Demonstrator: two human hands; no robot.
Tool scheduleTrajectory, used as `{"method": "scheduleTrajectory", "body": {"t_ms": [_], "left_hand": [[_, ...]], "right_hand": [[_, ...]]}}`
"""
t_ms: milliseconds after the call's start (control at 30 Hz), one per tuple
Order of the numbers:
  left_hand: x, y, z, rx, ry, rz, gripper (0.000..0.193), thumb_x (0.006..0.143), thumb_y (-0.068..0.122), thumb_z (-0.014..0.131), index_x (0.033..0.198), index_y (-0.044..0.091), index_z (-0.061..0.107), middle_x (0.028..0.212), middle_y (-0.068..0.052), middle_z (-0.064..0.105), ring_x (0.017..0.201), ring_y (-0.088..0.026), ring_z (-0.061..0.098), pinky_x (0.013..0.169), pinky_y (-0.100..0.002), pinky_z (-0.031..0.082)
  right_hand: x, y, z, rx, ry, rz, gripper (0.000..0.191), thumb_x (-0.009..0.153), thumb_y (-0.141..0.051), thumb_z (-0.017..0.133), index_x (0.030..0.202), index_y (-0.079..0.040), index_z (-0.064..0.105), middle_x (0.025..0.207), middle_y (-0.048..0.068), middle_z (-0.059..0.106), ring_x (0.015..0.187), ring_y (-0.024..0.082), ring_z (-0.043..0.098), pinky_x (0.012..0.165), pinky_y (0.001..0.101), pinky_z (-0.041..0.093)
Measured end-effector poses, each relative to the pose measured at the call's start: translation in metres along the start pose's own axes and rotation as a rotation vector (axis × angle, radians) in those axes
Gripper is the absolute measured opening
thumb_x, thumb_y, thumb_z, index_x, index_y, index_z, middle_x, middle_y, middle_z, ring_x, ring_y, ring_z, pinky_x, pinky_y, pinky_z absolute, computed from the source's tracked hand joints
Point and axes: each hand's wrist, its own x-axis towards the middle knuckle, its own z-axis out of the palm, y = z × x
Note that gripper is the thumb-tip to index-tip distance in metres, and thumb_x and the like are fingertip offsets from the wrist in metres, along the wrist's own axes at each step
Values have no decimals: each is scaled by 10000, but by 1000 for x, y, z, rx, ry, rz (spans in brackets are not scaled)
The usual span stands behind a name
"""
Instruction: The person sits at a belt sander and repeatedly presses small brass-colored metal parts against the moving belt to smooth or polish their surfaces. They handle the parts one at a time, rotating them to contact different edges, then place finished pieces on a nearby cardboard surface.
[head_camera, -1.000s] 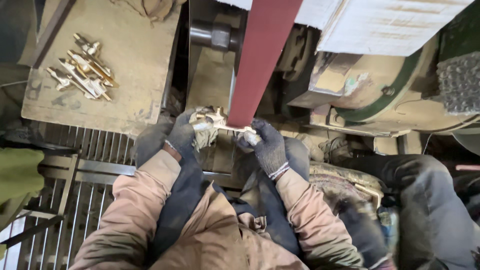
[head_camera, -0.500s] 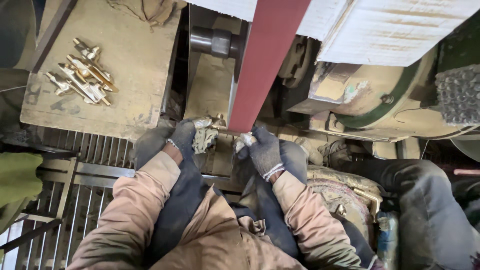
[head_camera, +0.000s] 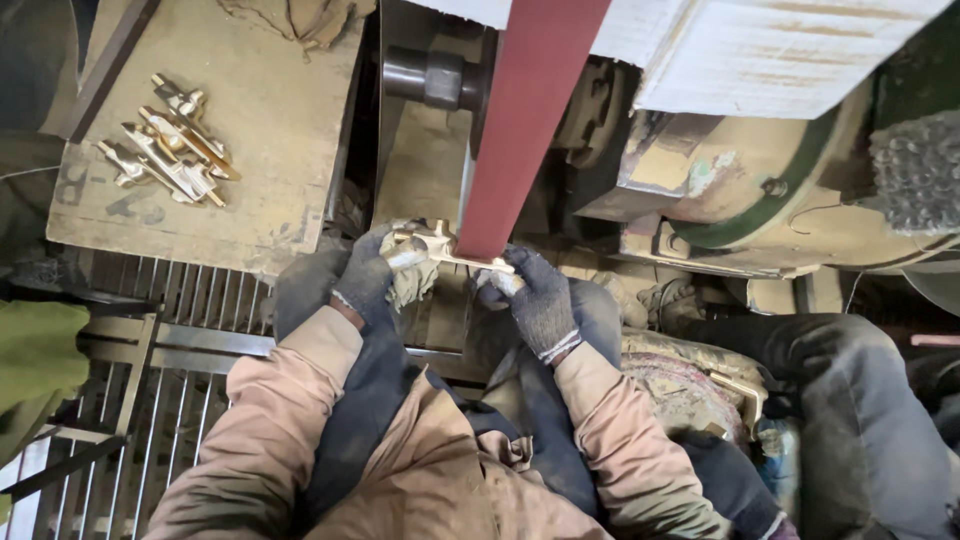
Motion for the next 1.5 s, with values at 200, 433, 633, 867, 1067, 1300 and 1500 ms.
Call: {"method": "scheduleTrajectory", "body": {"t_ms": [200,433,633,867,1067,1300,1500], "left_hand": [[12,-8,0,-15,188,-198,159,932,75,667,1048,-32,688,771,-149,720,559,-214,685,466,-334,540],[4,-3,1,-138,156,-288,188,938,83,653,1061,-54,689,794,-164,722,583,-235,679,491,-345,539],[-60,0,10,-244,-21,-58,409,871,15,653,1274,-27,596,995,-182,717,717,-227,701,592,-335,578],[-136,-13,62,259,-196,198,527,912,-17,697,1404,-42,510,1231,-162,675,1119,-229,667,942,-345,562],[-163,15,53,1023,-93,408,515,935,79,755,1417,123,580,1075,-70,740,871,-196,757,769,-305,605],[-163,47,-9,1558,380,355,1075,682,317,849,1524,-28,278,1393,-329,501,1194,-495,518,973,-529,465],[-164,37,-28,1646,337,317,826,768,274,798,1476,45,440,1424,-261,537,1235,-463,549,1031,-502,476]], "right_hand": [[15,3,10,322,-50,253,160,956,-89,670,1056,28,718,853,95,766,771,157,736,708,288,583],[15,-6,4,477,-91,318,196,945,-32,661,1095,84,713,843,92,723,722,139,661,648,281,539],[-42,-35,-23,813,-133,251,392,936,-86,654,1307,28,604,1073,109,718,945,168,681,873,310,553],[-102,-71,-24,1427,-267,490,467,990,-249,592,1352,44,562,1290,177,649,1177,304,645,1034,477,515],[-106,-61,-30,1420,-172,524,457,1008,-272,570,1346,36,563,1147,160,689,988,267,682,873,398,568],[-106,-33,-30,1538,-302,542,506,1085,-358,587,1336,82,586,1024,147,687,836,222,666,714,316,554],[-97,-48,-33,1496,-279,747,533,946,-410,540,1351,-64,560,1067,135,733,798,199,698,723,311,574]]}}
